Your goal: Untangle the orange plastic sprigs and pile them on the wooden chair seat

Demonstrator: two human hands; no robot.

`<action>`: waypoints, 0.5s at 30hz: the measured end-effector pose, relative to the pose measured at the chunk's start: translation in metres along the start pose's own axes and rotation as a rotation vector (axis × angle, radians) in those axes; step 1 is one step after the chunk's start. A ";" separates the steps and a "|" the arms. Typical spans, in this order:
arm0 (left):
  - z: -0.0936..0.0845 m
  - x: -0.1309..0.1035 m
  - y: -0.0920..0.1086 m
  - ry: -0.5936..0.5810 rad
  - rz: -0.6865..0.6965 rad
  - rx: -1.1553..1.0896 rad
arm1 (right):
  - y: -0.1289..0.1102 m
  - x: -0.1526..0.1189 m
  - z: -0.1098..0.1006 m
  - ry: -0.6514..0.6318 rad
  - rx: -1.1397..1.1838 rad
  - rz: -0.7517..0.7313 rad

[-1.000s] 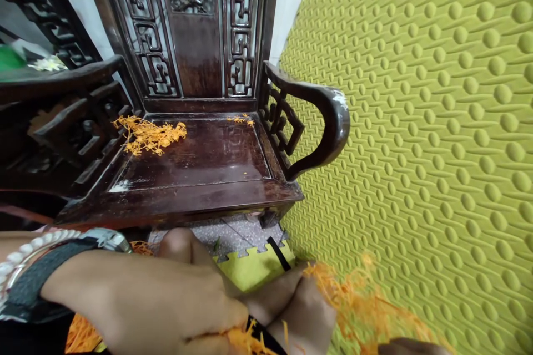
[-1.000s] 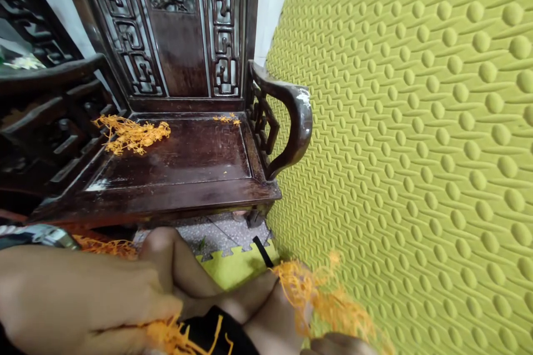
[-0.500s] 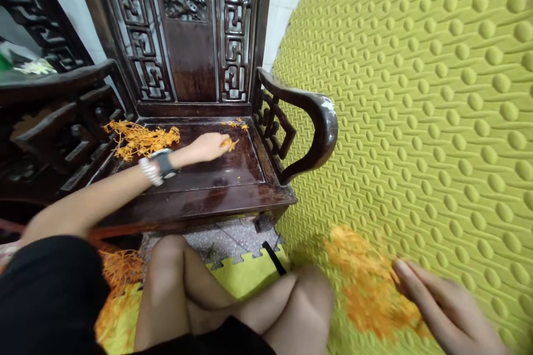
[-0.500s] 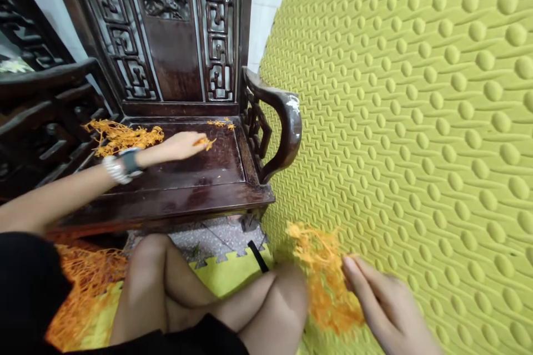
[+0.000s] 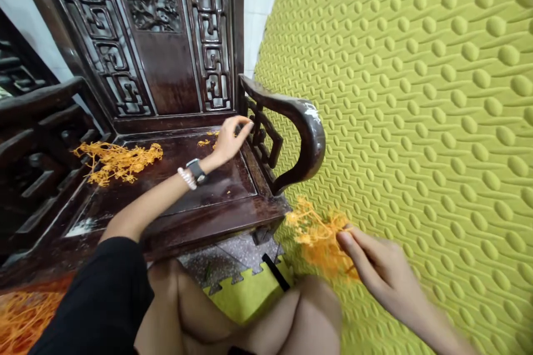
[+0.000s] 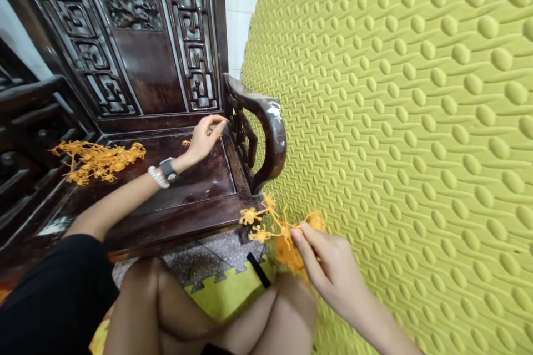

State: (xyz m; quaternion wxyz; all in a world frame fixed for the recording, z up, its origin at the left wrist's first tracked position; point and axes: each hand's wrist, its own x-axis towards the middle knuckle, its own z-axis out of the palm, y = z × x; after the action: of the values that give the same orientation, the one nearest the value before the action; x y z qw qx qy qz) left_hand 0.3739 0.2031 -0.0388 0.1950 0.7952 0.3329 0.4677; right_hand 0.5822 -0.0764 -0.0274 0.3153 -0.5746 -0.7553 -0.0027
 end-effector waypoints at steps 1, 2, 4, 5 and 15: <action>-0.005 -0.016 0.024 -0.102 0.123 -0.157 | -0.002 0.004 0.002 -0.001 -0.029 -0.063; -0.010 -0.033 0.048 -0.253 0.252 -0.294 | -0.005 0.007 0.004 -0.004 -0.063 -0.137; -0.020 -0.065 0.090 -0.609 0.488 -0.429 | -0.013 0.013 0.007 -0.006 -0.149 -0.318; -0.024 -0.078 0.106 -0.757 0.503 -0.444 | -0.018 0.015 0.007 -0.011 -0.195 -0.415; -0.078 -0.135 0.138 -1.297 0.323 0.069 | -0.058 -0.014 -0.009 -0.319 -0.247 -0.577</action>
State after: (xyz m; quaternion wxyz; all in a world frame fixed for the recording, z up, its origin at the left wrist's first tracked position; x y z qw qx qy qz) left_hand 0.3078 0.0099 0.0025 0.2576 0.9610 0.0397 -0.0927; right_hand 0.5378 -0.1112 -0.0060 0.1079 -0.3645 -0.9202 -0.0933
